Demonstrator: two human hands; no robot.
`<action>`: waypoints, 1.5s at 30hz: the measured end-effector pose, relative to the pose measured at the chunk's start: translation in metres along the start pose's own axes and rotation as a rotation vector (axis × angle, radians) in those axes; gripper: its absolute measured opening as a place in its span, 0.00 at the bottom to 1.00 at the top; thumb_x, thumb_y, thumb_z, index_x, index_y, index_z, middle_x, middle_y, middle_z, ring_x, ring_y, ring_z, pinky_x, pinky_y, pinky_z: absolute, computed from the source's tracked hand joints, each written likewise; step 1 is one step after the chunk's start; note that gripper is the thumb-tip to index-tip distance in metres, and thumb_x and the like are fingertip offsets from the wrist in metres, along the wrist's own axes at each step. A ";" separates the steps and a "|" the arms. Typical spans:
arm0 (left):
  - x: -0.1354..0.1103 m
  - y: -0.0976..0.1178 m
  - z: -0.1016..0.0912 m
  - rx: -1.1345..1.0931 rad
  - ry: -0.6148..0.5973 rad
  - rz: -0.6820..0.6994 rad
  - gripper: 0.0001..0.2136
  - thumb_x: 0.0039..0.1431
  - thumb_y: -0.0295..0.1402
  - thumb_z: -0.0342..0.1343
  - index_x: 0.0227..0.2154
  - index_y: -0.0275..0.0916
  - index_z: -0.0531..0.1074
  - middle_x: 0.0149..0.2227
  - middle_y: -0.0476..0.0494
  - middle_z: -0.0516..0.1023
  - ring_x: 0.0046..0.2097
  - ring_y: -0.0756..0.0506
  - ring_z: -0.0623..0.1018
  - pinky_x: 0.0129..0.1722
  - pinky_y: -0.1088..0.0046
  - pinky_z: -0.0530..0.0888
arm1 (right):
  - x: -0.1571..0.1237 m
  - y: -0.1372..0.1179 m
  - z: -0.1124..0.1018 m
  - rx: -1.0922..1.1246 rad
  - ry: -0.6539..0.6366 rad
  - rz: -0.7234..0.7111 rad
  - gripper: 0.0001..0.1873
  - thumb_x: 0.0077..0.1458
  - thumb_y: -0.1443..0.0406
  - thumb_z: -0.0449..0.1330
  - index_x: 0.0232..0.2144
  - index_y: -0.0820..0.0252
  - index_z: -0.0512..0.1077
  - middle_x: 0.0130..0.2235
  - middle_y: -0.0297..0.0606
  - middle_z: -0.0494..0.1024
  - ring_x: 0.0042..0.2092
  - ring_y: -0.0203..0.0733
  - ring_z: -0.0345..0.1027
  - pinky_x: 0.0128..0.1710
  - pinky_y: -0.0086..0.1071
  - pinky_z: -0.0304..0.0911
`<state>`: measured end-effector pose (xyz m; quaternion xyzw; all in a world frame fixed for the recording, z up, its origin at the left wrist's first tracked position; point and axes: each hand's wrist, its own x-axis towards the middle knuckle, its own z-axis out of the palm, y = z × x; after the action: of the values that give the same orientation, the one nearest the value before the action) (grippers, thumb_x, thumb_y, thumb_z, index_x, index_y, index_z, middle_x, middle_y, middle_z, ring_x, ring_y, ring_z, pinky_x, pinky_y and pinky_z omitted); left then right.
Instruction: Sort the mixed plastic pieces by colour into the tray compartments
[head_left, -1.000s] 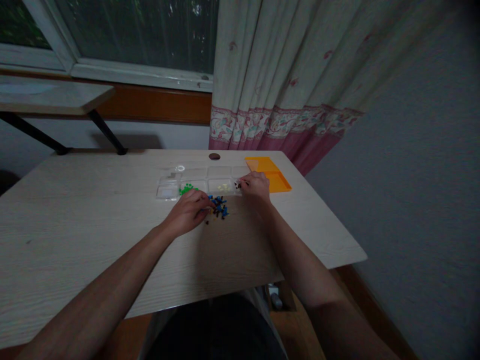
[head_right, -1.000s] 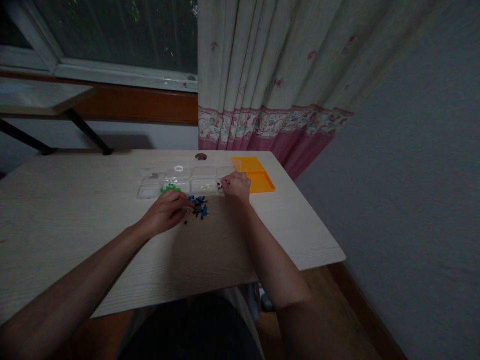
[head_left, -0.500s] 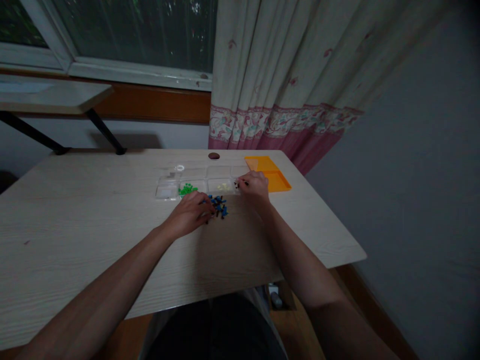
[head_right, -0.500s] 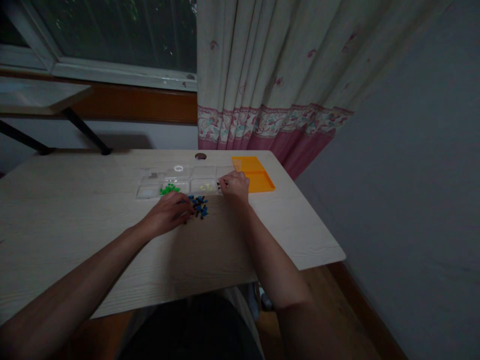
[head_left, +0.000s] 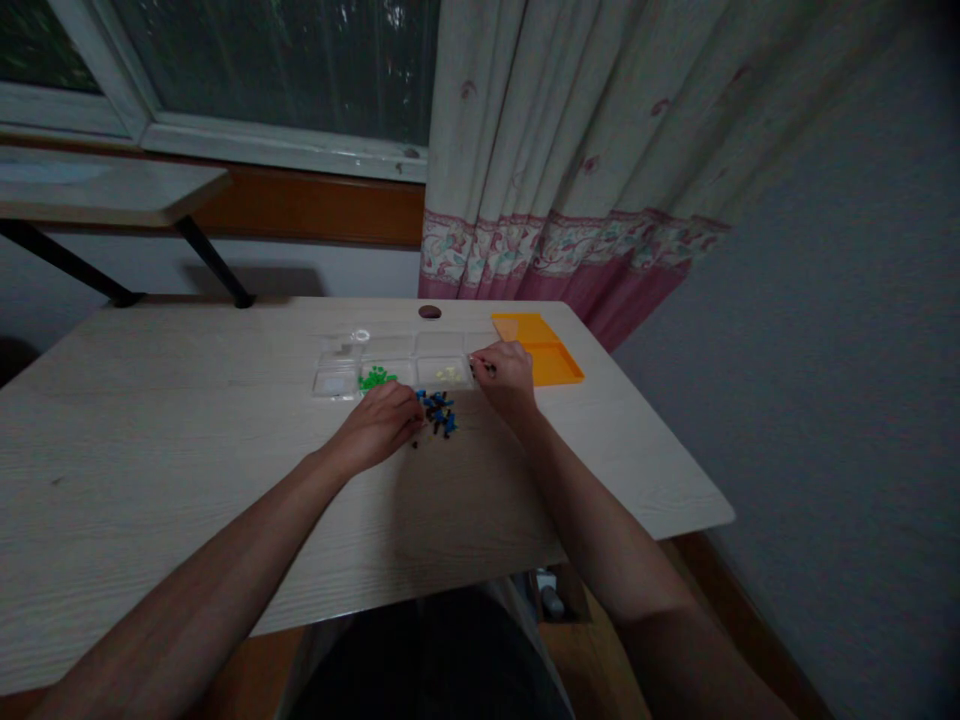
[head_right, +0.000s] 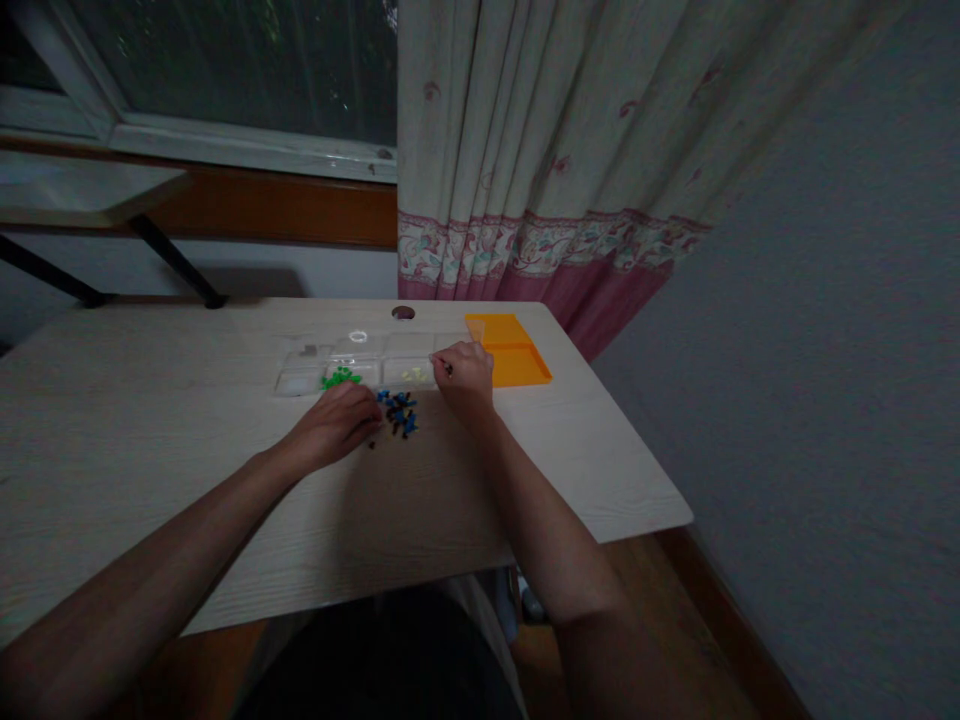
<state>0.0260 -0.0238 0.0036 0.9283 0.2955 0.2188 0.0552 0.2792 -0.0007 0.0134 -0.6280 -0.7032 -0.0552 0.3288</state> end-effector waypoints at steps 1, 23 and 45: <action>0.000 0.000 0.000 0.012 0.030 -0.019 0.08 0.66 0.35 0.50 0.35 0.38 0.73 0.37 0.41 0.72 0.43 0.42 0.68 0.44 0.63 0.67 | -0.001 -0.002 0.000 0.016 0.012 -0.026 0.12 0.61 0.61 0.57 0.34 0.56 0.80 0.37 0.39 0.79 0.44 0.46 0.65 0.46 0.39 0.54; 0.005 -0.005 0.006 -0.280 0.372 -0.307 0.12 0.66 0.37 0.50 0.27 0.39 0.70 0.30 0.46 0.71 0.37 0.45 0.70 0.39 0.67 0.67 | -0.025 -0.052 0.010 0.185 -0.142 -0.434 0.13 0.62 0.56 0.58 0.41 0.53 0.79 0.35 0.37 0.80 0.41 0.42 0.67 0.45 0.37 0.54; 0.001 -0.008 0.004 -0.163 0.338 -0.243 0.14 0.68 0.38 0.47 0.31 0.39 0.73 0.32 0.43 0.73 0.38 0.44 0.71 0.43 0.64 0.68 | -0.003 -0.009 0.002 0.090 0.168 0.020 0.06 0.56 0.60 0.63 0.32 0.54 0.80 0.41 0.39 0.76 0.48 0.47 0.63 0.50 0.41 0.54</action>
<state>0.0239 -0.0167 -0.0017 0.8285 0.3915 0.3861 0.1057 0.2699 -0.0042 0.0137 -0.6127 -0.6686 -0.0725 0.4151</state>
